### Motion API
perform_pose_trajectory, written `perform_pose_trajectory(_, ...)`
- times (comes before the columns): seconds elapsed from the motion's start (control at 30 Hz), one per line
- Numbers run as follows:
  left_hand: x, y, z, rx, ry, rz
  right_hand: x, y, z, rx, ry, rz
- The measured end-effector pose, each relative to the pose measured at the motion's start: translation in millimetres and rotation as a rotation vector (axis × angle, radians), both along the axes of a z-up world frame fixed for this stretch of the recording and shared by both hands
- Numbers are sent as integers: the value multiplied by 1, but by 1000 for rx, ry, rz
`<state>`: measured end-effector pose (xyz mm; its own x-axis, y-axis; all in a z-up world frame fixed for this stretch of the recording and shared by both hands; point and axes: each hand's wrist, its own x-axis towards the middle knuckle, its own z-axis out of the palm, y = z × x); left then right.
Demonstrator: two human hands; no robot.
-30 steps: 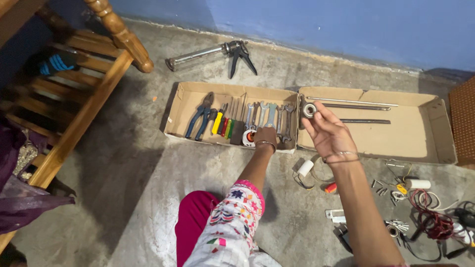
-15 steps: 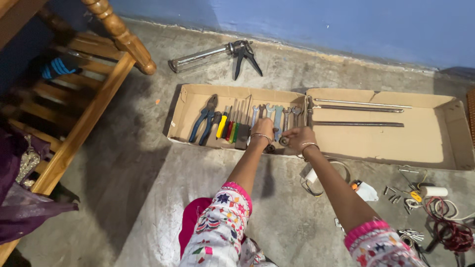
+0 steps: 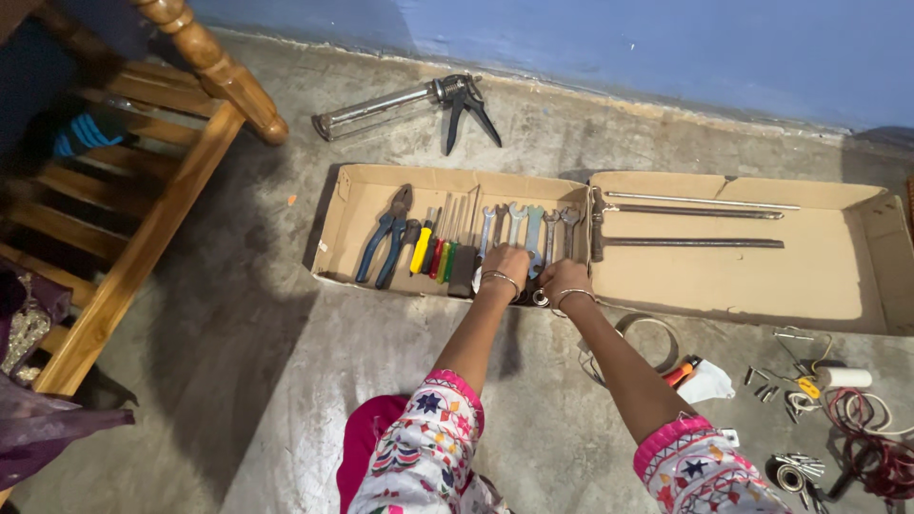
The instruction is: The person sits on the floor and organizes various tools and hardware into a cardboard box. They place pliers, screwdrivers, wrenches, nuts, bolts, and electrical components into the box, arranging them neatly.
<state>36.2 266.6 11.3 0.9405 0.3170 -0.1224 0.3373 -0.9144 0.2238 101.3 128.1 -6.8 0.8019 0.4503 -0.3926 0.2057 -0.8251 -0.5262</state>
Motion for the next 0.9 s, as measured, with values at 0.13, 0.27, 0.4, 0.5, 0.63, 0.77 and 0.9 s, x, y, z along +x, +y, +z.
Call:
perform_pose_trajectory(0.13,-1,0,7,-9,87,-10,-15,0,28,-40,-28,-40)
perform_pose_trajectory(0.27,-4,-2,19,29,106,-82,-15,0,26,-14,-43,-68)
perform_pose_trajectory(0.4,-3,-7,24,70,177,-96,-2,-2,6,10,26,-8)
perform_pose_trajectory(0.5,-3,-9,30,90,114,-106,13,-7,-3,46,147,-25)
perform_pose_trajectory(0.63,-11,-9,44,-5,50,-93,21,-20,-6,161,181,56)
perform_pose_trajectory(0.77,-12,-8,56,-314,-29,-54,8,-39,4,811,680,-246)
perform_pose_trajectory(0.9,-13,-19,57,-430,-191,-173,-8,-76,31,811,556,-189)
